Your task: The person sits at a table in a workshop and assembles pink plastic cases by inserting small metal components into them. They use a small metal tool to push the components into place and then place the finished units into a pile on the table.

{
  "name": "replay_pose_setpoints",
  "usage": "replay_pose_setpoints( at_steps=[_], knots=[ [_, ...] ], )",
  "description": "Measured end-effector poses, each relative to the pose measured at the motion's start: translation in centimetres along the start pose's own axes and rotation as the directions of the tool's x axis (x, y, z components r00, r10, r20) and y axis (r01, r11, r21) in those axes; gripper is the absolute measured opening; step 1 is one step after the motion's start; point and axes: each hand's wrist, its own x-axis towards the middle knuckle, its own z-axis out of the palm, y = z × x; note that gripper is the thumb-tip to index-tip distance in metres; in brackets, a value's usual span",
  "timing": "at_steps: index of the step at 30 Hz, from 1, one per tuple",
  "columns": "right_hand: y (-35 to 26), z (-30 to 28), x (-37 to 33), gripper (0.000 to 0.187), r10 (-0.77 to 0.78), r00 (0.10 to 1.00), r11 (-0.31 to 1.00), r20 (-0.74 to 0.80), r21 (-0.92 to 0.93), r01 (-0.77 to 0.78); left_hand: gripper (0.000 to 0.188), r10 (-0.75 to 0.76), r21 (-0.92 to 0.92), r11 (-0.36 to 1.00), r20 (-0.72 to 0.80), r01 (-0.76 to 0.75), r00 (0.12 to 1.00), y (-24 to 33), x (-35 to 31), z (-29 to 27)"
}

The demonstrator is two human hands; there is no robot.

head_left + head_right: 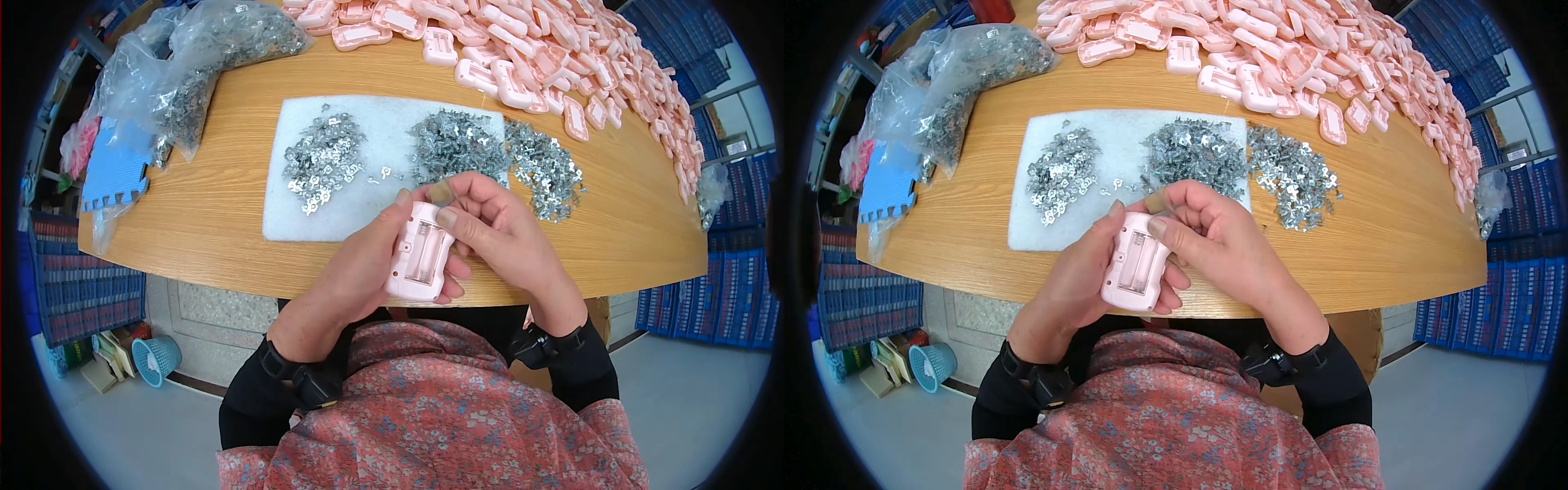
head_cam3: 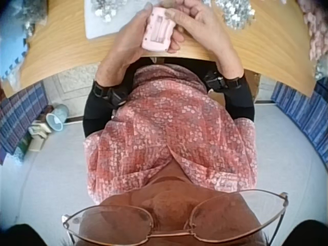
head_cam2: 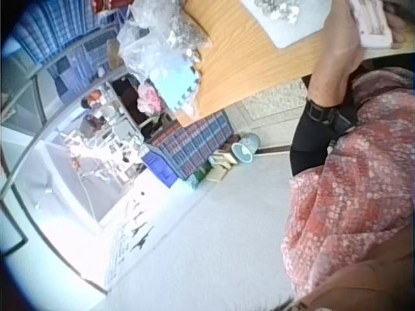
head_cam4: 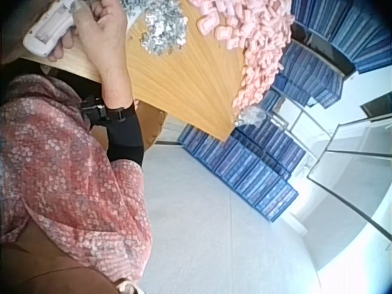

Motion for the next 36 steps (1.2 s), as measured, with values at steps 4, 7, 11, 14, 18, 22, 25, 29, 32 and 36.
replay_pose_setpoints(
  at_steps=[4, 7, 11, 14, 18, 22, 25, 29, 32, 36],
  knots=[
    [0.2, -1.0, 0.0, 0.028, 0.053, 0.999, 0.997, 0.002, -0.064, -0.052, 0.045, 0.19, 0.379, 0.917, -0.145, -0.123, 0.971, -0.4, -0.4, -0.4],
    [0.3, -1.1, -0.1, 0.029, 0.073, 0.997, 0.988, -0.018, -0.137, -0.075, 0.04, 0.322, 0.711, 0.68, -0.066, -0.181, 0.945, 0.2, -0.9, -0.4],
    [0.1, -0.8, -0.3, 0.03, 0.081, 0.996, 0.976, -0.037, -0.197, -0.087, 0.04, 0.451, 0.931, 0.28, 0.088, -0.234, 0.888, 0.4, -0.8, -0.1],
    [0.3, -0.7, -0.5, 0.029, 0.02, 0.998, 0.978, -0.066, -0.205, -0.033, 0.035, 0.452, 0.942, 0.247, 0.096, -0.228, 0.887, 0.5, -1.0, 0.2],
    [-0.5, 0.0, -0.7, 0.024, -0.066, 0.993, 0.998, -0.096, -0.023, 0.064, 0.035, 0.214, 0.432, 0.885, -0.047, -0.173, 0.976, 0.4, -1.1, -0.9],
    [0.7, 0.3, -0.4, 0.023, -0.177, 0.975, 0.984, -0.136, -0.056, 0.171, 0.039, 0.05, -0.23, 0.973, 0.098, -0.027, 0.994, 0.5, -1.6, -1.9],
    [1.7, 0.6, -0.1, 0.023, -0.208, 0.97, 0.975, -0.126, -0.108, 0.195, 0.04, 0.031, -0.325, 0.946, 0.132, 0.014, 0.991, 0.2, -1.7, -1.9],
    [1.7, 1.4, 0.1, 0.024, -0.221, 0.967, 0.972, -0.127, -0.107, 0.208, 0.04, 0.033, -0.34, 0.94, 0.131, 0.013, 0.991, 0.0, -1.8, -1.7],
    [1.6, 1.4, 0.1, 0.024, -0.215, 0.969, 0.97, -0.124, -0.145, 0.196, 0.04, -0.023, -0.344, 0.937, 0.125, 0.065, 0.992, 0.2, -2.0, -1.5],
    [1.2, 0.6, 0.4, 0.02, -0.171, 0.983, 0.936, -0.065, -0.321, 0.142, 0.037, -0.011, -0.307, 0.95, 0.161, 0.061, 0.987, -0.1, -2.0, -1.6]
  ],
)
